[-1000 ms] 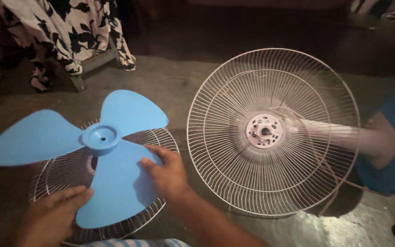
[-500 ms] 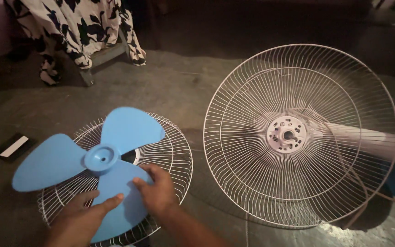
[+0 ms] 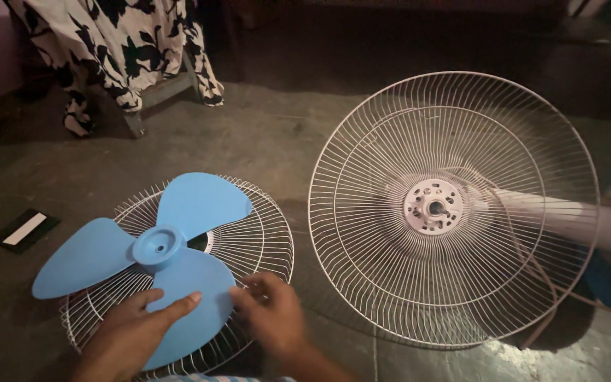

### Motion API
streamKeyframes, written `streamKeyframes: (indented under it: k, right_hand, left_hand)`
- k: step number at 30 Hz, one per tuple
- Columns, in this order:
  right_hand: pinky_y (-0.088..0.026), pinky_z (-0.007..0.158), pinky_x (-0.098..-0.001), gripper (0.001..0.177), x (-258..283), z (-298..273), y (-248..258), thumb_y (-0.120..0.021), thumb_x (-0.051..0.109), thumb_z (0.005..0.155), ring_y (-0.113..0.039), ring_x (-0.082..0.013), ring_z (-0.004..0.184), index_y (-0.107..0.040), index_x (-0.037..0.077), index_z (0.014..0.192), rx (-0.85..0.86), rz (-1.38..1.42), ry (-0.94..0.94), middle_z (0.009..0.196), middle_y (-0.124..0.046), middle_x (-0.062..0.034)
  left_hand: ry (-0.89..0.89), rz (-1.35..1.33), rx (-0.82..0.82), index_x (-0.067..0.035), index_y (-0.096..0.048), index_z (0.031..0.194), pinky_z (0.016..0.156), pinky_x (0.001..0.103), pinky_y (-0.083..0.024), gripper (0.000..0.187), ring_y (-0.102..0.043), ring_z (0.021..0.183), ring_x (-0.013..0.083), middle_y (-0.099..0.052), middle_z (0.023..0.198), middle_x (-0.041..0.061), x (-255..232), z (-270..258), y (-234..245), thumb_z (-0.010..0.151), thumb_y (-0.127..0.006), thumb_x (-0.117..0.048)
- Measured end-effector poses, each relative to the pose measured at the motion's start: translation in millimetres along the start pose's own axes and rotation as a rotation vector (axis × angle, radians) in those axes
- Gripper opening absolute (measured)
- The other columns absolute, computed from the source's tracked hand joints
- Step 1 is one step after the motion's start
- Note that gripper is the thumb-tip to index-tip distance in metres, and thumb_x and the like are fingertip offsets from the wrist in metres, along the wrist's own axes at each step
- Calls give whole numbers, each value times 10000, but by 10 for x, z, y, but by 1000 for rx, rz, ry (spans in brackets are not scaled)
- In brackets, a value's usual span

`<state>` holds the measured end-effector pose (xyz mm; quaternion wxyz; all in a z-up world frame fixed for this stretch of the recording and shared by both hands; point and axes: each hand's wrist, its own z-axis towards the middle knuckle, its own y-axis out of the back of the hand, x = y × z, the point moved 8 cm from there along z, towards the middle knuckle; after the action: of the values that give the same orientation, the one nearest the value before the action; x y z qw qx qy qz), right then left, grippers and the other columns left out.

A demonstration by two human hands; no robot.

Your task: The person wipes the fan blades with a cloth, then reattaches the fan blade assembly to the motor housing. They secure the fan head to the base using a screwdriver and tighten the screw.

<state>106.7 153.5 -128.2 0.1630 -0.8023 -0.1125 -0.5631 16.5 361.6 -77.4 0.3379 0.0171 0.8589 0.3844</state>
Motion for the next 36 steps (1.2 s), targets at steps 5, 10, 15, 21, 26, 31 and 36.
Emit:
streamKeyframes:
  k: [5, 10, 15, 21, 26, 31, 36]
  right_hand:
    - [-563, 806, -359, 422, -52, -475, 742, -786, 335, 866, -706, -189, 923, -679, 117, 1211, 8, -51, -131, 1034, -776, -71]
    - [-630, 848, -366, 439, 6, -933, 1881, -774, 363, 841, -769, -210, 955, -757, 82, 1178, 38, -360, -28, 993, -809, -117]
    - [-648, 849, -308, 425, -284, -1187, 3597, -745, 456, 907, -747, -158, 1011, -763, 198, 1243, -8, -775, -207, 1095, -776, 2]
    - [-656, 823, -346, 565, -585, -1345, 6156, -907, 428, 712, -750, -215, 949, -776, 123, 1168, -490, -1173, -138, 1042, -785, -83]
    - [-670, 833, -407, 743, -518, -1925, 7552, -1036, 391, 528, -770, -290, 945, -794, 64, 1150, -840, -1220, -154, 1028, -822, -174]
    - [-628, 920, -471, 774, -609, -2136, 7597, -998, 455, 608, -768, -318, 1036, -732, 155, 1270, -733, -1074, -319, 1136, -759, -170]
    - [-671, 812, -438, 556, -651, -2165, 7320, -815, 495, 808, -779, -286, 890, -747, 164, 1249, -564, -972, -499, 1036, -791, -141]
  left_hand:
    - [-36, 58, -32, 23, -525, 1496, 1109, 492, -512, 1046, -676, 1291, 390, -652, 1399, 288, -206, -178, 16, 703, -838, -584]
    - [-94, 94, -94, -42, -461, 1519, 1150, 478, -461, 1064, -594, 1352, 376, -579, 1458, 245, -470, -426, -90, 686, -844, -580]
    - [-330, 165, -172, -4, -543, 1448, 1188, 441, -463, 1015, -582, 1398, 359, -619, 1442, 254, -864, -694, -393, 667, -855, -573]
    - [-388, 195, -131, 23, -388, 1505, 1171, 480, -410, 1148, -440, 1449, 395, -424, 1534, 297, -1051, -834, -775, 661, -908, -556]
    - [-369, 271, -92, -26, -319, 1555, 1193, 473, -396, 1201, -434, 1458, 388, -415, 1544, 281, -1069, -846, -1044, 656, -889, -581]
    - [-389, 319, -27, -13, -303, 1564, 1220, 468, -386, 1248, -446, 1470, 373, -437, 1548, 273, -1105, -750, -1265, 633, -905, -587]
    - [-309, 409, 45, -2, -237, 1585, 1211, 499, -385, 1284, -413, 1478, 389, -364, 1587, 283, -988, -434, -1451, 685, -926, -604]
